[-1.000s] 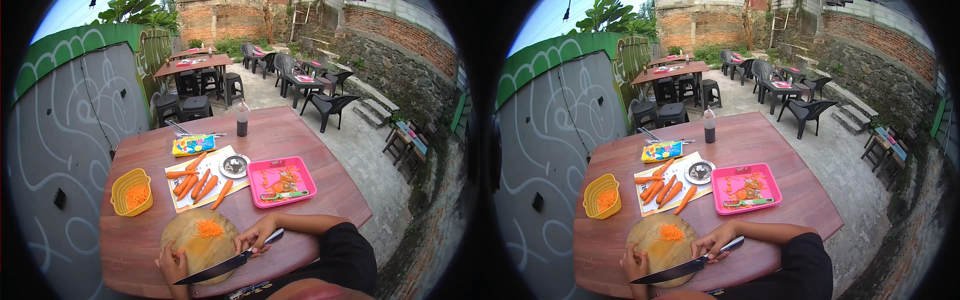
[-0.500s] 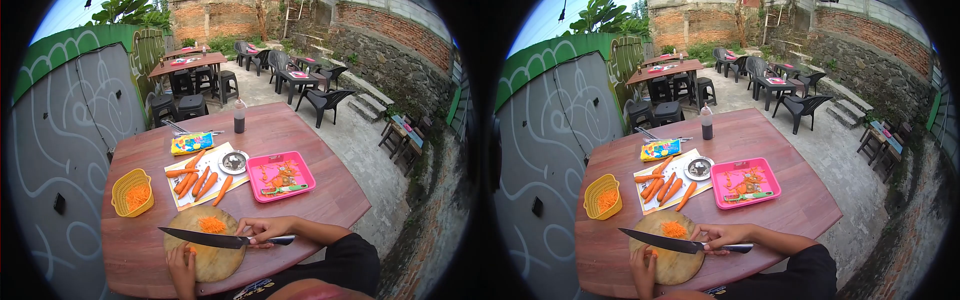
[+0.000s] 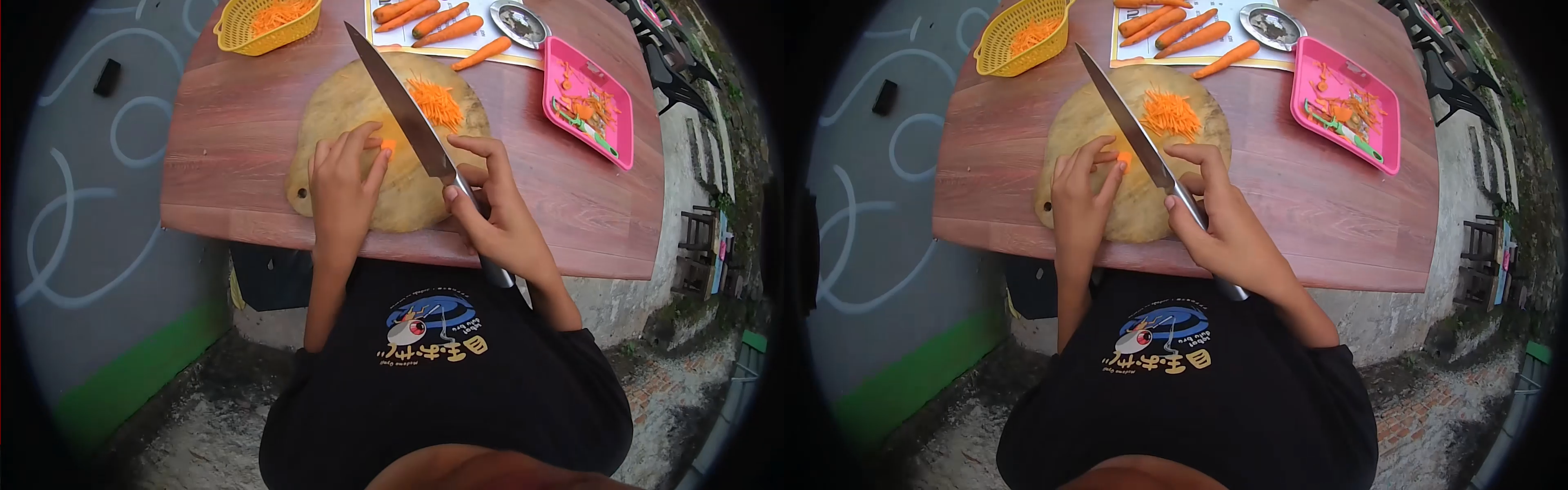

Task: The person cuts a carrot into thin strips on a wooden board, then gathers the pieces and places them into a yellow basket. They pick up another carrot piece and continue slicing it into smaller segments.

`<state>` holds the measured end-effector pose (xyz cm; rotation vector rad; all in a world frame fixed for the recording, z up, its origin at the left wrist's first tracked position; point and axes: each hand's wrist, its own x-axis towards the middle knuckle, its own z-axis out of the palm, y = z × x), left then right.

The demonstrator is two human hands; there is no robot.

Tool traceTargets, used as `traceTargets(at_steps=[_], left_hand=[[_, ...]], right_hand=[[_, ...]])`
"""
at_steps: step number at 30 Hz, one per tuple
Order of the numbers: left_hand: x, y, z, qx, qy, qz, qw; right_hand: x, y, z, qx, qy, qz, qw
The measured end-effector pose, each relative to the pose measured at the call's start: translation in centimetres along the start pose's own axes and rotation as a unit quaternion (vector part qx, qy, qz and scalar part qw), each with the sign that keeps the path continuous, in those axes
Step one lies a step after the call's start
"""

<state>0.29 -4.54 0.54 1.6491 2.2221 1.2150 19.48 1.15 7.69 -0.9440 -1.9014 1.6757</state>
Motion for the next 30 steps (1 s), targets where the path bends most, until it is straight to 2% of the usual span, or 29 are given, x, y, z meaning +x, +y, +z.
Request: traceTargets(at_steps=[2, 7, 9, 12, 16, 18, 21, 22, 23, 30], left_hand=[[0.0, 0.2, 0.2, -0.012, 0.010, -0.013, 1.000], [0.0, -0.1, -0.6, -0.018, -0.015, 0.023, 0.999], [0.1, -0.3, -1.2, -0.078, -0.041, 0.032, 0.996], [0.4, -0.2, -1.3, -0.052, -0.062, 0.057, 0.995], [0.6, 0.5, -0.5, -0.037, -0.067, 0.009, 0.997], [0.5, 0.8, 0.2, -0.014, -0.035, -0.038, 0.999], [0.5, 1.3, 0.7, 0.011, -0.012, -0.055, 0.998], [0.7, 1.4, 0.8, 0.010, -0.009, -0.060, 0.998], [0.7, 1.4, 0.9, 0.002, 0.002, -0.045, 0.999], [0.5, 1.1, 1.3, -0.025, 0.019, -0.017, 0.999]], right_hand=[[-0.2, 0.4, 0.7, -0.019, 0.024, -0.015, 0.999], [-0.2, 0.9, 0.9, -0.040, 0.032, 0.001, 0.999], [-0.2, 1.2, 1.1, -0.037, 0.036, 0.017, 0.999], [0.0, 1.7, 1.1, -0.019, 0.045, 0.021, 0.999], [0.5, 2.6, 1.0, -0.046, 0.041, -0.014, 0.998], [0.6, 2.4, 0.8, -0.052, 0.037, -0.021, 0.998], [0.9, 1.6, 0.5, -0.100, 0.006, 0.007, 0.995], [1.0, 1.7, 0.6, -0.125, 0.013, -0.027, 0.992], [1.0, 1.8, 0.7, -0.150, 0.018, -0.058, 0.987], [1.6, 1.8, 0.5, -0.191, -0.021, -0.056, 0.980]])
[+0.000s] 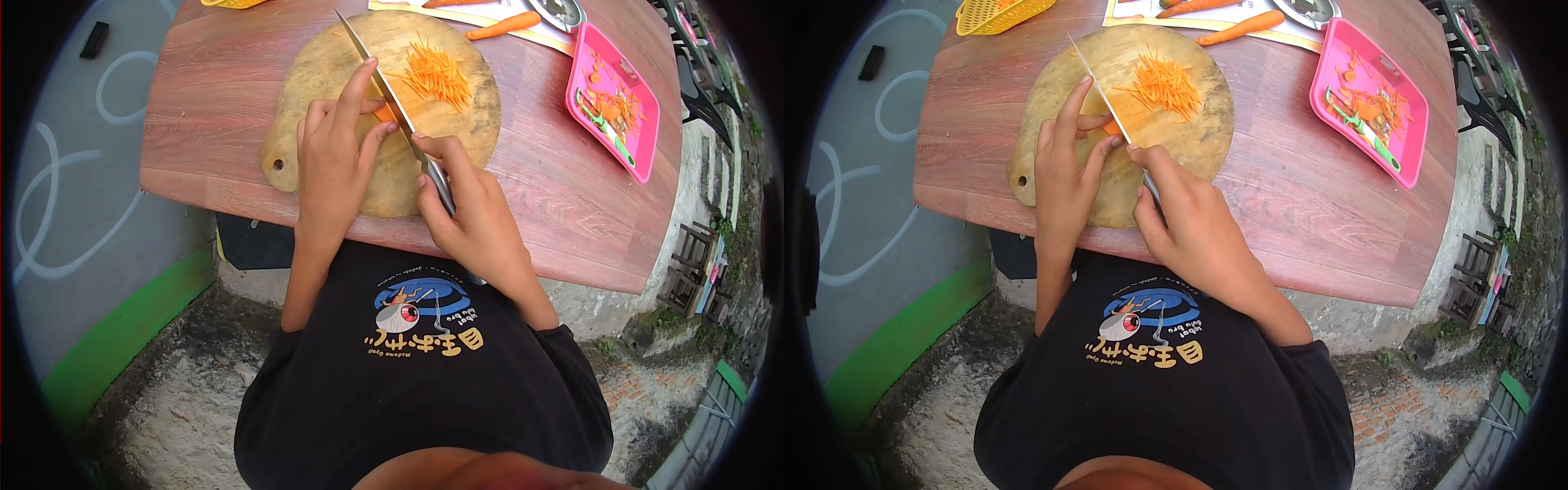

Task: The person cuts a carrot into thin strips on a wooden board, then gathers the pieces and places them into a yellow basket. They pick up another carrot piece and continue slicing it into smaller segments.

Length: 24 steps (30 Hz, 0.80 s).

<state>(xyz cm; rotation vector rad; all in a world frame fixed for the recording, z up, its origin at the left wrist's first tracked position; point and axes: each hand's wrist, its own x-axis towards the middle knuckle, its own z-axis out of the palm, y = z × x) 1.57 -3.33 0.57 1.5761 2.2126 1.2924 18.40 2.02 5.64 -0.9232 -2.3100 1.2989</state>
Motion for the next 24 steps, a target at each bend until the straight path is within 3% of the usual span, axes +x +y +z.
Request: traceTargets(at_steps=[6, 14, 24], left_hand=[[-0.2, 0.6, 0.4, 0.048, 0.017, 0.017, 0.999], [-0.5, 0.9, 1.2, 0.032, 0.037, -0.027, 0.998], [-0.4, 1.6, 1.2, 0.024, 0.029, -0.094, 0.995]], right_hand=[[0.2, 0.4, 0.1, -0.024, 0.011, -0.050, 0.998], [-0.4, -1.0, -0.9, -0.144, -0.072, 0.000, 0.987], [-0.7, -0.9, -1.0, -0.156, -0.102, 0.013, 0.982]])
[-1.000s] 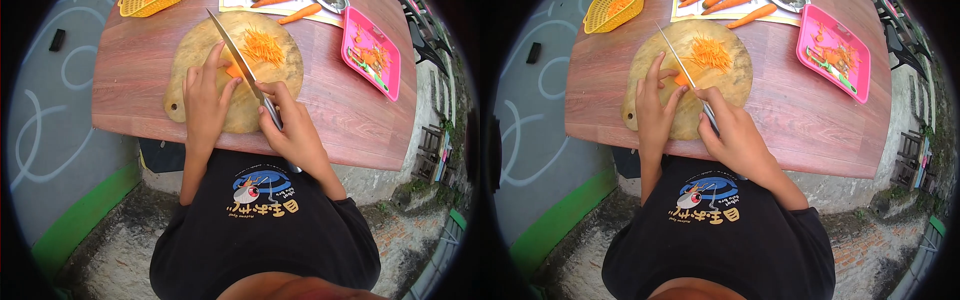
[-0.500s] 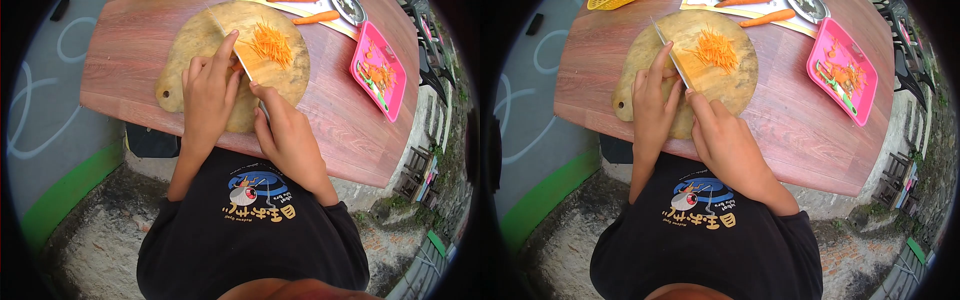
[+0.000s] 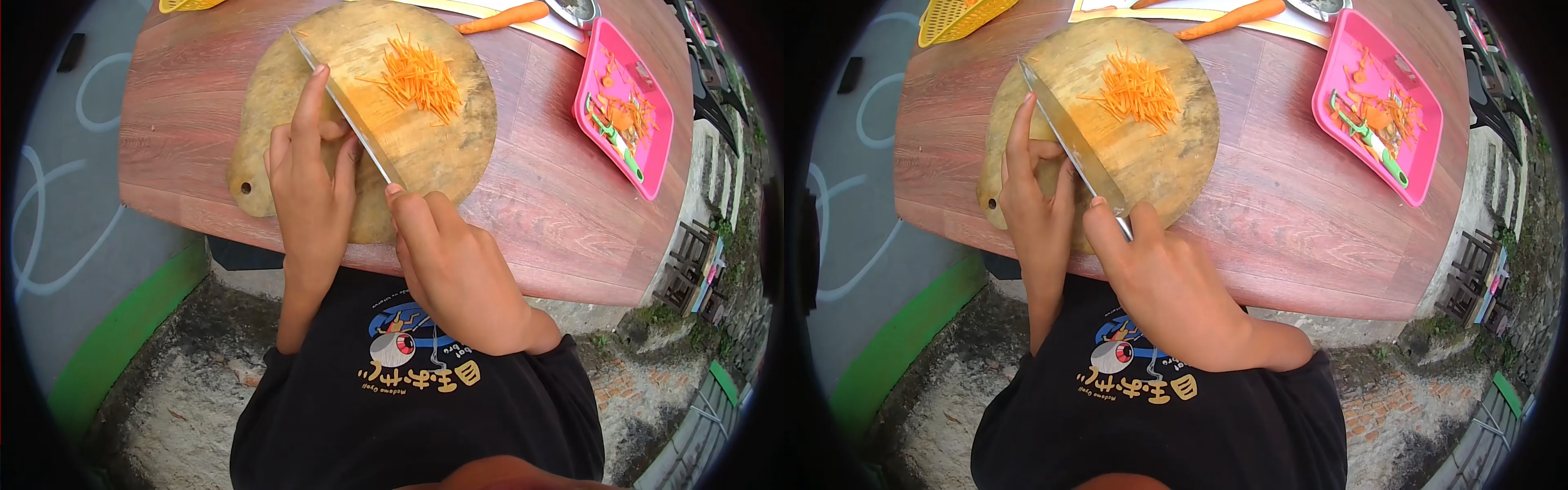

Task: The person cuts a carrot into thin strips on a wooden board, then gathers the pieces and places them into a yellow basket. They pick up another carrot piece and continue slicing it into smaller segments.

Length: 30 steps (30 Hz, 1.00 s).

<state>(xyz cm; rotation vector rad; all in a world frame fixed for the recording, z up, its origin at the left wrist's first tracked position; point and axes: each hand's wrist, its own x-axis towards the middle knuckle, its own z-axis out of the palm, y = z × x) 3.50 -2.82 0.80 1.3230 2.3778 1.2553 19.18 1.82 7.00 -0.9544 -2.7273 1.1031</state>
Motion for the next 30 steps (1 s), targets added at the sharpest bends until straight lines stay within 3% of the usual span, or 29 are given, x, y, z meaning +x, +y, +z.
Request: traceTargets(at_steps=[5, 17, 30], left_hand=[[0.0, 0.0, 0.3, -0.031, -0.008, -0.037, 0.999], [0.3, 0.2, 0.7, -0.016, -0.001, -0.027, 1.000], [0.0, 0.2, 0.7, -0.018, -0.007, -0.034, 0.999]], right_hand=[[0.1, -0.1, 0.0, 0.006, -0.011, 0.005, 1.000], [0.2, -1.0, -0.1, -0.088, -0.021, 0.002, 0.996], [1.6, -1.1, 0.4, -0.054, -0.025, 0.018, 0.998]])
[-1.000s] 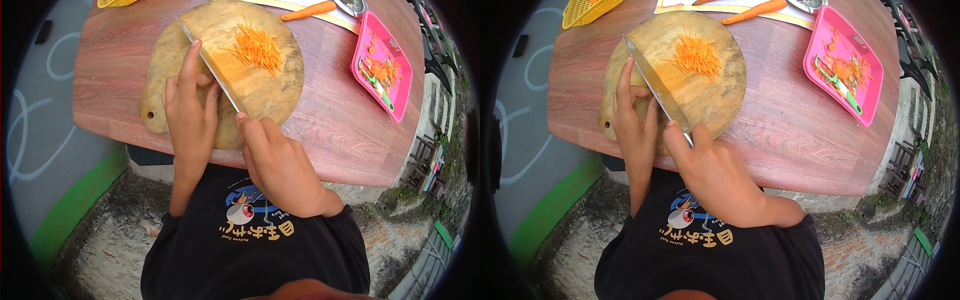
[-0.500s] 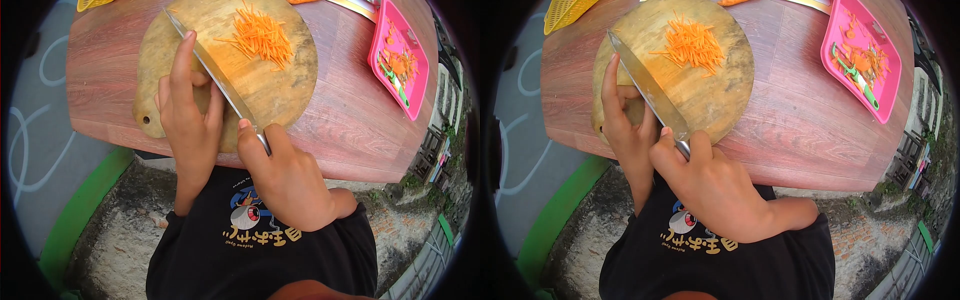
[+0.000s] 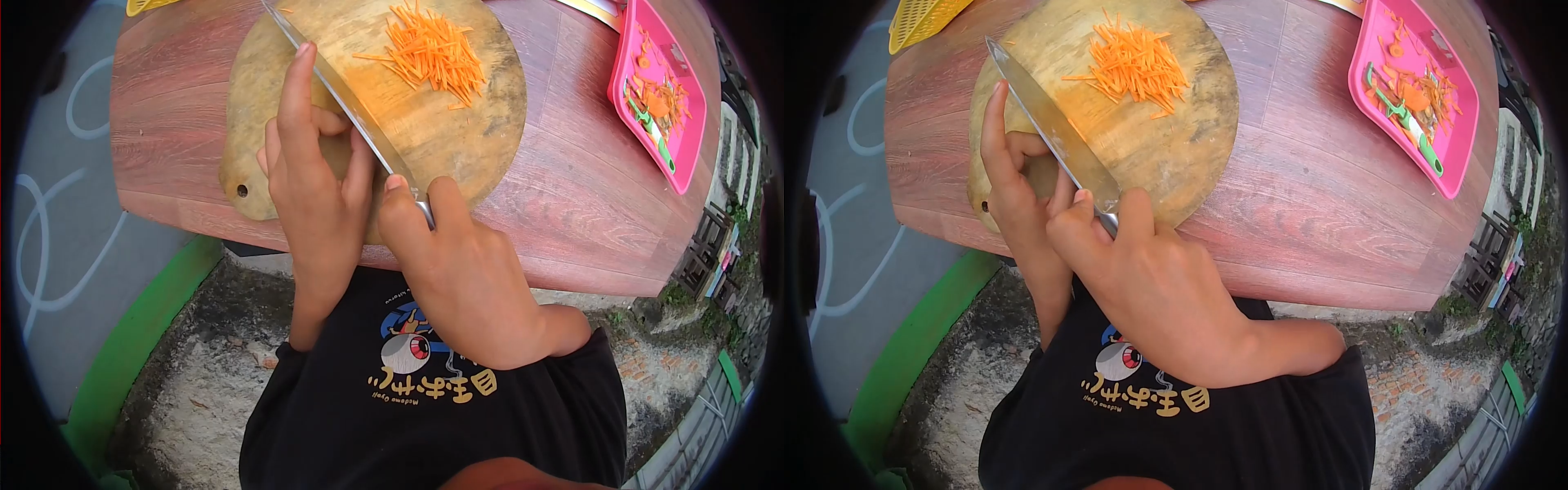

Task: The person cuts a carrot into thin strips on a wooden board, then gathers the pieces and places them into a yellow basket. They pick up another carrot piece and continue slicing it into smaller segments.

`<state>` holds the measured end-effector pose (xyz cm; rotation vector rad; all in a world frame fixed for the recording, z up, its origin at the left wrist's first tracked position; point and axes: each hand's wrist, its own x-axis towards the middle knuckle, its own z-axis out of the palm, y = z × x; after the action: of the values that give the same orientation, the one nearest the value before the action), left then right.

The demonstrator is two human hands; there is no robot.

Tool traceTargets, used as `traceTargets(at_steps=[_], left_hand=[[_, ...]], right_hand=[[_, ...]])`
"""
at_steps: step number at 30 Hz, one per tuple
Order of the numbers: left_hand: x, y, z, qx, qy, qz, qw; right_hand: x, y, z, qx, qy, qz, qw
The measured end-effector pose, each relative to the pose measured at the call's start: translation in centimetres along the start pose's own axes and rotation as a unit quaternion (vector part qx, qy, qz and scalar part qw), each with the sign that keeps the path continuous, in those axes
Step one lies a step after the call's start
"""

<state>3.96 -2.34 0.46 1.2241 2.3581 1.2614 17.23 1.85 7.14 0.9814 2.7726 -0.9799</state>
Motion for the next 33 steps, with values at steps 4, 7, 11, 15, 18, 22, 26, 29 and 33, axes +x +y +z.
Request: traceTargets(at_steps=[4, 7, 11, 15, 18, 22, 26, 29, 33], left_hand=[[0.1, 0.1, -0.4, -0.014, -0.015, -0.010, 1.000], [0.1, 0.0, -0.3, -0.033, -0.016, 0.012, 0.999], [0.0, 0.3, -0.5, -0.022, -0.032, -0.009, 0.999], [0.1, 0.0, -0.4, -0.051, -0.020, -0.002, 0.998], [0.2, 0.4, -0.7, -0.030, -0.032, -0.013, 0.999], [0.1, 0.0, -0.6, -0.061, -0.029, 0.007, 0.998], [0.0, 0.3, -0.5, -0.047, -0.035, -0.034, 0.998], [0.4, 0.3, -0.6, -0.078, -0.041, -0.006, 0.996], [0.2, 0.8, -0.8, -0.072, -0.044, -0.042, 0.996]], right_hand=[[1.2, 0.3, 0.6, 0.003, 0.017, -0.014, 1.000], [0.7, -0.2, 0.1, 0.016, 0.020, -0.011, 1.000], [1.3, -0.2, 0.9, -0.007, 0.033, -0.016, 0.999], [1.0, -0.6, 0.1, 0.025, 0.016, -0.009, 1.000], [1.6, -0.4, 0.7, -0.012, 0.032, -0.014, 0.999], [1.3, -0.9, 0.2, 0.016, 0.037, -0.012, 0.999], [2.0, -0.4, 1.3, 0.024, 0.073, -0.027, 0.997], [0.8, -1.4, 0.4, -0.007, 0.091, -0.037, 0.995], [1.9, -0.2, 2.0, 0.017, 0.131, -0.050, 0.990]])
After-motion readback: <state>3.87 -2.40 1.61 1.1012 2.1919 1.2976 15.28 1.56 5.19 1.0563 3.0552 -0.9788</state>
